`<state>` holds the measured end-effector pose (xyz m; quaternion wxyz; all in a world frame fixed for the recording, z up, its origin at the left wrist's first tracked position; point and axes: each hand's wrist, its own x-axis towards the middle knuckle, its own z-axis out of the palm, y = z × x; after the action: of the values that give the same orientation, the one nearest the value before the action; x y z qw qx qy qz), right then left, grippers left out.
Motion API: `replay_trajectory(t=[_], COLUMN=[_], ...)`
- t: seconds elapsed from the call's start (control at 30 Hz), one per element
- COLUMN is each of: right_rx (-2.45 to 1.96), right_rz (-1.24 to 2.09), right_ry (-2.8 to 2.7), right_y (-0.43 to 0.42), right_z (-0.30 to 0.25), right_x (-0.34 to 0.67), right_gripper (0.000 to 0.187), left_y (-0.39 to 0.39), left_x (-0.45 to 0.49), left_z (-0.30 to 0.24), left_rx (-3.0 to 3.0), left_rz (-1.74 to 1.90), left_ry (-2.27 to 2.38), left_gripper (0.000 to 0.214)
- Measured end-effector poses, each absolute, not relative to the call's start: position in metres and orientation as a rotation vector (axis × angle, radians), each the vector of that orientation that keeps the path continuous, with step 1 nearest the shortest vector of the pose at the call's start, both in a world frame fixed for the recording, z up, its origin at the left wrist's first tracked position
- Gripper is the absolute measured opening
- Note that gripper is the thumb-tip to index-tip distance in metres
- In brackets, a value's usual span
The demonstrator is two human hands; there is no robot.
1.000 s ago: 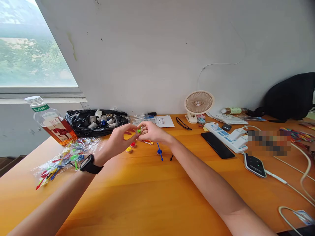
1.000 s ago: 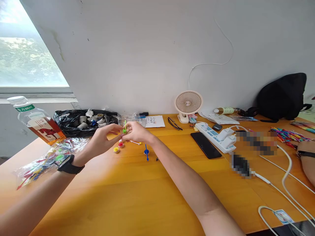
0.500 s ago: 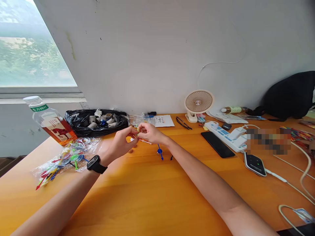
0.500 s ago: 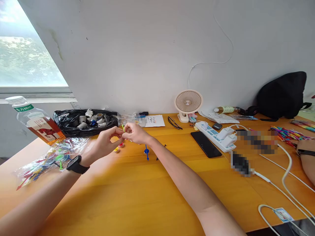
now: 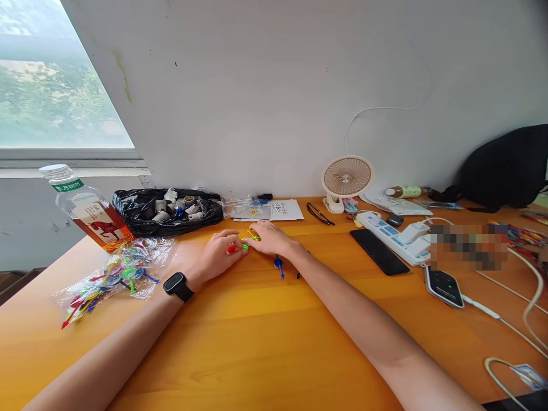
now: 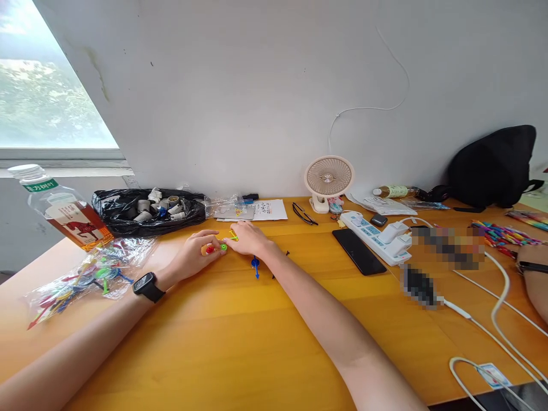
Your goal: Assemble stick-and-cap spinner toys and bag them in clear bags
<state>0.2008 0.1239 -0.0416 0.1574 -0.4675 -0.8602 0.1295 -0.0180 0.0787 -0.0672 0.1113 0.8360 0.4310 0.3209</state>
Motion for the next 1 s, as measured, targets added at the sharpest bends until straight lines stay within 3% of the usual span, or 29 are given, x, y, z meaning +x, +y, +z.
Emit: replay_trajectory(t=[0.2,0.47,0.63,0.8,1.0], right_rx=[-1.384,-1.396,-1.094,-1.322,-0.939], right_rz=[0.324,0.531,1.127,1.154,1.337], right_ry=[-2.518,-2.566,-3.007,-3.017,-2.668], right_y=[0.118,0.125,0.126,0.121,0.119], right_z=[-0.042,-0.006,0.02,0.019,0.026], right_x=[0.198,0.219,0.241,0.24,0.237], right_gripper=[0.007,0.018,0.031,0.02,0.014], left_y=[0.083,0.086,0.084,0.086,0.082], left_x=[-0.027,-0.033,-0.031,-0.031,-0.029], left_z=[-0.068,-0.077,-0.077,-0.073,-0.06], left_rx=[2.511,2.479,2.496,2.334,2.095], left_rz=[0.893,0.859,0.856,0.895,1.19], left_ry=[1.222,1.23,1.214,1.255,1.282], left_gripper=[0.023,0.023,0.029,0.041,0.042])
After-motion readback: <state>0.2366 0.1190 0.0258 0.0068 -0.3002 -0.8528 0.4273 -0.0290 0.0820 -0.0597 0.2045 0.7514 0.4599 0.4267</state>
